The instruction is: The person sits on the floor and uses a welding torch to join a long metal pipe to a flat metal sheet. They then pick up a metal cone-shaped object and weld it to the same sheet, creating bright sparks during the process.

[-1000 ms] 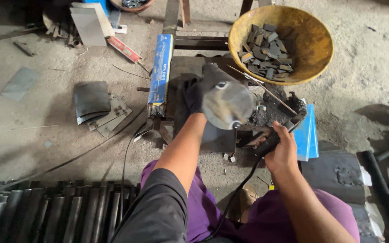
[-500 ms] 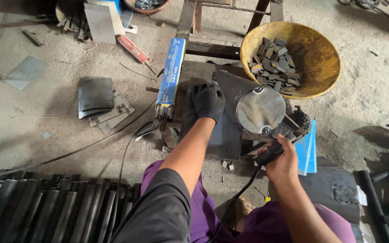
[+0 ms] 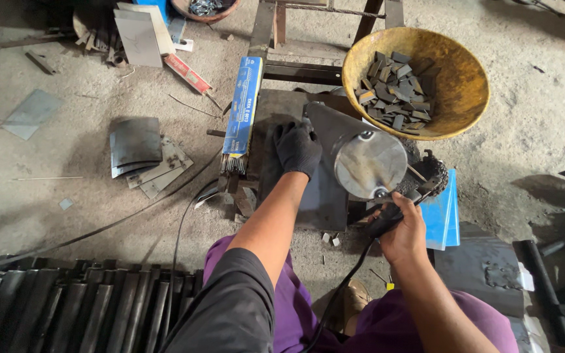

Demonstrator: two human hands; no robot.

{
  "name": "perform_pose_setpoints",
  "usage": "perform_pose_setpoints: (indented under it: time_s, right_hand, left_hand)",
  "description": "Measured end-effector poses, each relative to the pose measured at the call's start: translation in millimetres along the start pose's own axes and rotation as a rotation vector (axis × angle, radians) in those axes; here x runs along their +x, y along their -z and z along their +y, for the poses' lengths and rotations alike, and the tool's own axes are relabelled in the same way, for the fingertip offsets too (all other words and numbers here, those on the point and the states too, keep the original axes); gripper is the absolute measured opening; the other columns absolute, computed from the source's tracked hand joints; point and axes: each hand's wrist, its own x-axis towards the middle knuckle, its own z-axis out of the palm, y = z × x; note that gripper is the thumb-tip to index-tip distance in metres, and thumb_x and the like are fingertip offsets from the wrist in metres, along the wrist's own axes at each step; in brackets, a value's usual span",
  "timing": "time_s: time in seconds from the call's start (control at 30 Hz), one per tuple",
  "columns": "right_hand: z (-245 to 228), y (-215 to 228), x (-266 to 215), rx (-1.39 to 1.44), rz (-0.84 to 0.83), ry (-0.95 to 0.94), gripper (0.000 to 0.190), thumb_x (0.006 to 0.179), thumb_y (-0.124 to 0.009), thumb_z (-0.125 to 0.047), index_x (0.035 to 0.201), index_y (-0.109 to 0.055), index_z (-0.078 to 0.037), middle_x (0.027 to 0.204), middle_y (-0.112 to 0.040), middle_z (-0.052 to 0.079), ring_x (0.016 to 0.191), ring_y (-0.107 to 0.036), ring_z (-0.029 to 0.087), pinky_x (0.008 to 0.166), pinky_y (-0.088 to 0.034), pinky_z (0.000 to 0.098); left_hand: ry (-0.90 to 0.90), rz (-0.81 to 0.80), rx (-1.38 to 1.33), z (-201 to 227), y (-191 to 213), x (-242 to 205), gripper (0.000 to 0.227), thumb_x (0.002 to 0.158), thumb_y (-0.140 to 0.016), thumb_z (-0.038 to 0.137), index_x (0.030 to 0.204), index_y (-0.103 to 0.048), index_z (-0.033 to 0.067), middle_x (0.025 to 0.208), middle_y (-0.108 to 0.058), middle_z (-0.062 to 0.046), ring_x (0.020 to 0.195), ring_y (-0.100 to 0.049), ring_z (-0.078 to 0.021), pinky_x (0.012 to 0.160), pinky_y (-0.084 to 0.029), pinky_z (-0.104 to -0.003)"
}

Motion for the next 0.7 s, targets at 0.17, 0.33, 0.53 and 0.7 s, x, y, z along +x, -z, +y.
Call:
perform_pose_setpoints:
  time_s: [0.17,0.33,0.53,0.7]
  right_hand:
    - [2.4,-2.4,-0.4,0.003,-0.005,0.025,0.024,0.090,-0.069,-0.018,0.100,-0.048,-0.016,0.079,-0.056,0.005,0.070,-0.057,0.023,0.064,-0.049,0.0434]
    - [7.0,-1.5,-1.7,-0.003,-0.013,0.031,0.025,0.090,-0.071,-0.017,0.102,-0.048,-0.016,0.084,-0.056,0.005,0.072,-0.058,0.022,0.065,-0.050,0.0421]
    - [7.2,-17.9,-13.6,-0.011,0.032,0.017,0.027,0.086,-0.070,-0.021,0.099,-0.047,-0.017,0.081,-0.055,0.004,0.070,-0.058,0.022,0.062,-0.050,0.0441]
    - [19.0,-22.7,-14.8,0.018,-0.006,0.086,0.033,0.087,-0.074,-0.015,0.104,-0.046,-0.016,0.087,-0.056,0.002,0.076,-0.059,0.019,0.066,-0.054,0.0412]
  left_hand:
    - [-0.070,0.090,0.039,-28.1,-42.8,-3.5,0.031,0.087,-0.063,0.015,0.115,-0.076,0.0134,0.095,-0.074,-0.013,0.106,-0.066,-0.0338,0.106,-0.041,-0.051]
    - [-0.139,0.009,0.026,-62.5,-87.0,-5.1,0.025,0.088,-0.064,0.018,0.109,-0.075,0.0121,0.097,-0.075,-0.014,0.104,-0.067,-0.0340,0.101,-0.046,-0.048]
    - [-0.244,-0.085,-0.020,-62.6,-88.9,-22.6,0.025,0.089,-0.063,0.019,0.108,-0.075,0.0091,0.099,-0.074,-0.017,0.102,-0.067,-0.0366,0.097,-0.047,-0.048]
    - [-0.148,0.036,0.002,-79.6,-89.7,-26.3,0.025,0.090,-0.062,0.020,0.108,-0.074,0.0067,0.100,-0.074,-0.020,0.100,-0.067,-0.0389,0.095,-0.049,-0.048]
